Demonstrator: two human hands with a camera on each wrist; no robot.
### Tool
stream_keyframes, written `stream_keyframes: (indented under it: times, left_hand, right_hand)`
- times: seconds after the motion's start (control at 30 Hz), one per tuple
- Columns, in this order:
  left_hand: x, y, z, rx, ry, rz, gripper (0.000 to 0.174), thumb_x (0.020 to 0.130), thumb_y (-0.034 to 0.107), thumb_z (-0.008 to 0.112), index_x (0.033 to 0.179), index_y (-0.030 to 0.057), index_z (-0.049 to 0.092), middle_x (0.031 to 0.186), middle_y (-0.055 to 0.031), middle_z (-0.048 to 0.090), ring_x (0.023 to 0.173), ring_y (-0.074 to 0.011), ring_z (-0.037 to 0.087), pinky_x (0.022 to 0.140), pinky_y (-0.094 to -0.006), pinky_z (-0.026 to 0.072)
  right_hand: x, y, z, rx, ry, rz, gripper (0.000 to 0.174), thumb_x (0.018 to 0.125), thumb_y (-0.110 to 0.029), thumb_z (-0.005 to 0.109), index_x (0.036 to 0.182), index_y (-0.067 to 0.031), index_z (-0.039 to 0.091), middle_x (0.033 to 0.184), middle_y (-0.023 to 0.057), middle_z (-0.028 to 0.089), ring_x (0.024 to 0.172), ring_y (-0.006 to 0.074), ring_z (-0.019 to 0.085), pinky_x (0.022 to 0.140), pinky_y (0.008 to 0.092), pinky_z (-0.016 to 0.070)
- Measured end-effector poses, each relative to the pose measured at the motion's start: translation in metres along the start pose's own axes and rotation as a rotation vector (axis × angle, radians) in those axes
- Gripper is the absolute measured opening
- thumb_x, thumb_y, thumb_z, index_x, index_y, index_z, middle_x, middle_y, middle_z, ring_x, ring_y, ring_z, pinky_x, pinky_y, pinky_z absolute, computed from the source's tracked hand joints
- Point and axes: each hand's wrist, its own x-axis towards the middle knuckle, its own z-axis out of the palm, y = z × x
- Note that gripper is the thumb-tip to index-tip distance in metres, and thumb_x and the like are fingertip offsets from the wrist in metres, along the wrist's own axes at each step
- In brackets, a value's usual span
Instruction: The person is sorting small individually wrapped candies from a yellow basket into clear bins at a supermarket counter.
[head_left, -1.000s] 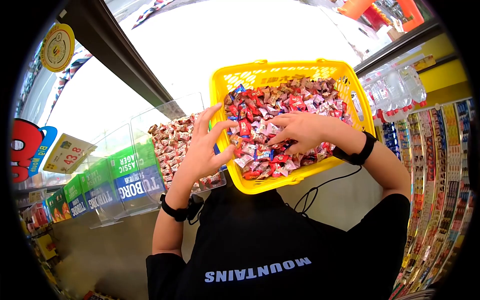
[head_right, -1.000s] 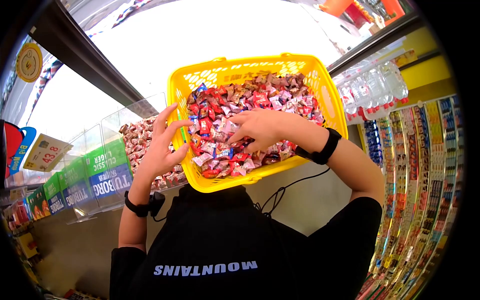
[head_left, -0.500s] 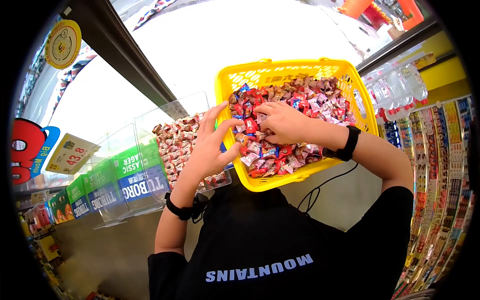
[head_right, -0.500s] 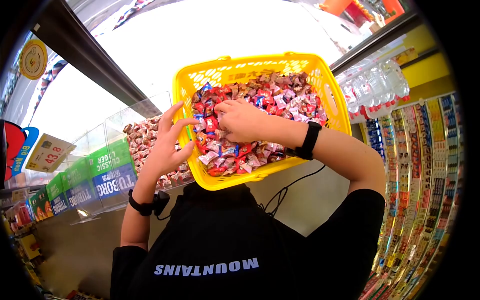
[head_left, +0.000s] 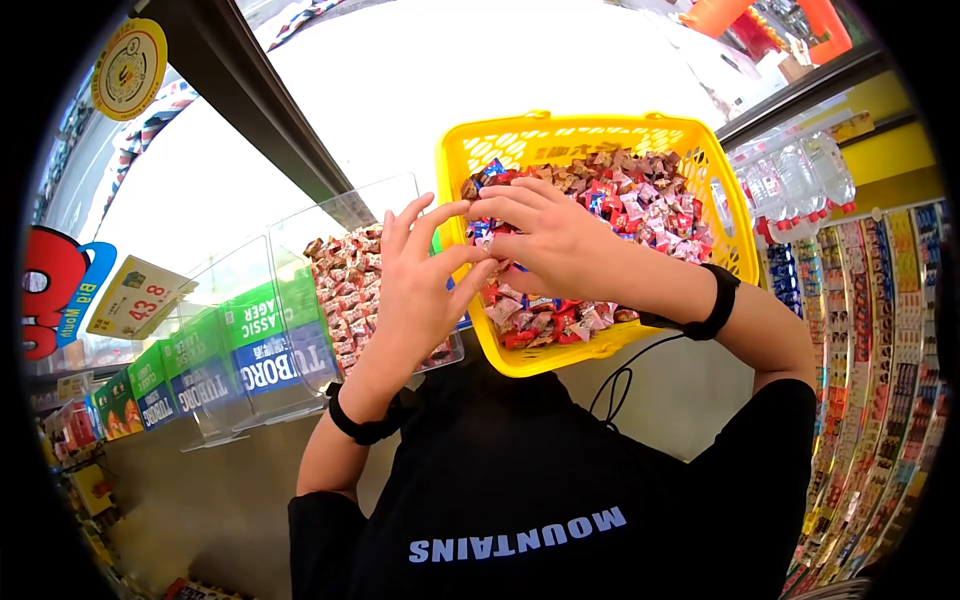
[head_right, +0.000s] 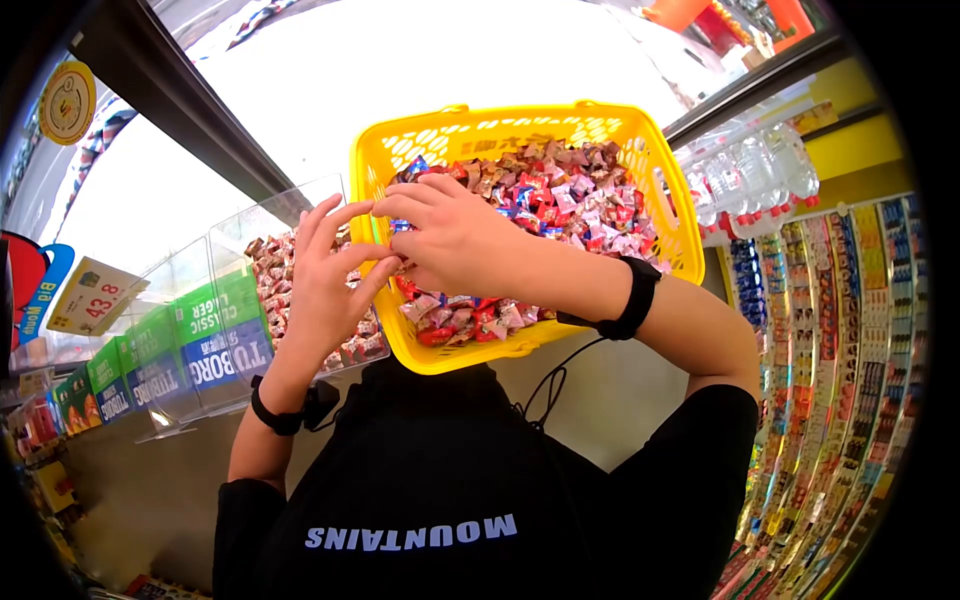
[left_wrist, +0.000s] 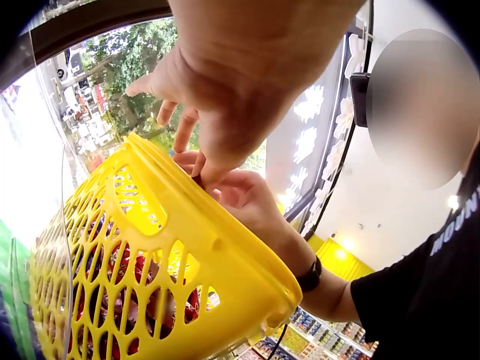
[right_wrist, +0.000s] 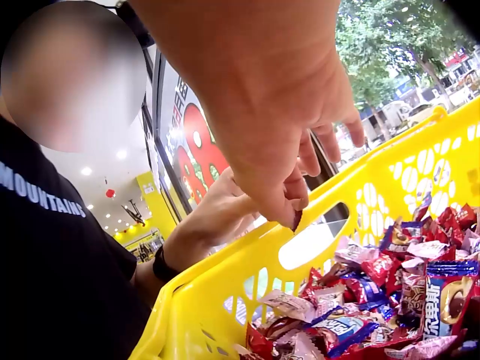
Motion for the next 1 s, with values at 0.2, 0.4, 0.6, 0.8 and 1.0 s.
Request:
stream_keyframes:
  times: [0.2, 0.4, 0.6, 0.8, 1.0]
  left_hand:
    - [-0.004, -0.001, -0.009, 0.041, 0.019, -0.031, 0.010, 0.085, 0.017, 0.088, 0.092, 0.0133, 0.082, 0.135, -0.0075, 0.070, 0.145, -0.0387, 0.051, 0.124, -0.0641, 0.0318]
    - [-0.020, -0.037, -0.036, -0.013, 0.051, -0.253, 0.011, 0.091, 0.015, 0.082, 0.091, 0.0060, 0.077, 0.132, -0.0100, 0.068, 0.144, -0.0380, 0.050, 0.119, -0.0514, 0.0382]
    - [-0.059, -0.143, -0.020, 0.286, -0.114, -0.335, 0.015, 0.093, 0.024, 0.082, 0.091, 0.0090, 0.079, 0.133, -0.0111, 0.067, 0.144, -0.0401, 0.046, 0.120, -0.0541, 0.0355]
    - [-0.067, -0.167, 0.005, 0.430, -0.334, -0.394, 0.021, 0.092, 0.034, 0.082, 0.090, 0.0140, 0.083, 0.138, -0.0078, 0.066, 0.148, -0.0377, 0.043, 0.126, -0.0703, 0.0197]
    - [-0.056, -0.183, 0.026, 0.504, -0.409, -0.403, 0.017, 0.091, 0.032, 0.081, 0.090, 0.0149, 0.083, 0.137, -0.0055, 0.066, 0.147, -0.0316, 0.045, 0.126, -0.0722, 0.0212]
  right_hand:
    - [-0.001, 0.007, 0.002, 0.113, 0.007, 0.080, 0.018, 0.083, -0.019, 0.085, 0.096, -0.0110, 0.076, 0.136, 0.0091, 0.065, 0.127, 0.0318, 0.062, 0.110, 0.0478, 0.0476]
    - [-0.007, 0.017, -0.011, 0.143, -0.116, 0.182, 0.026, 0.087, -0.026, 0.083, 0.106, -0.0104, 0.074, 0.137, 0.0127, 0.065, 0.128, 0.0326, 0.062, 0.111, 0.0473, 0.0469]
    - [-0.044, 0.045, -0.027, -0.023, -0.631, 0.265, 0.036, 0.082, -0.036, 0.087, 0.109, -0.0130, 0.079, 0.149, 0.0157, 0.058, 0.141, 0.0359, 0.053, 0.116, 0.0505, 0.0423]
    - [-0.052, 0.049, -0.014, 0.113, -0.669, 0.351, 0.029, 0.081, -0.032, 0.090, 0.102, -0.0140, 0.080, 0.155, 0.0166, 0.055, 0.144, 0.0375, 0.052, 0.119, 0.0505, 0.0417]
    - [-0.054, 0.045, -0.001, 0.114, -0.605, 0.284, 0.028, 0.083, -0.035, 0.087, 0.099, -0.0128, 0.078, 0.150, 0.0180, 0.058, 0.141, 0.0377, 0.053, 0.114, 0.0511, 0.0430]
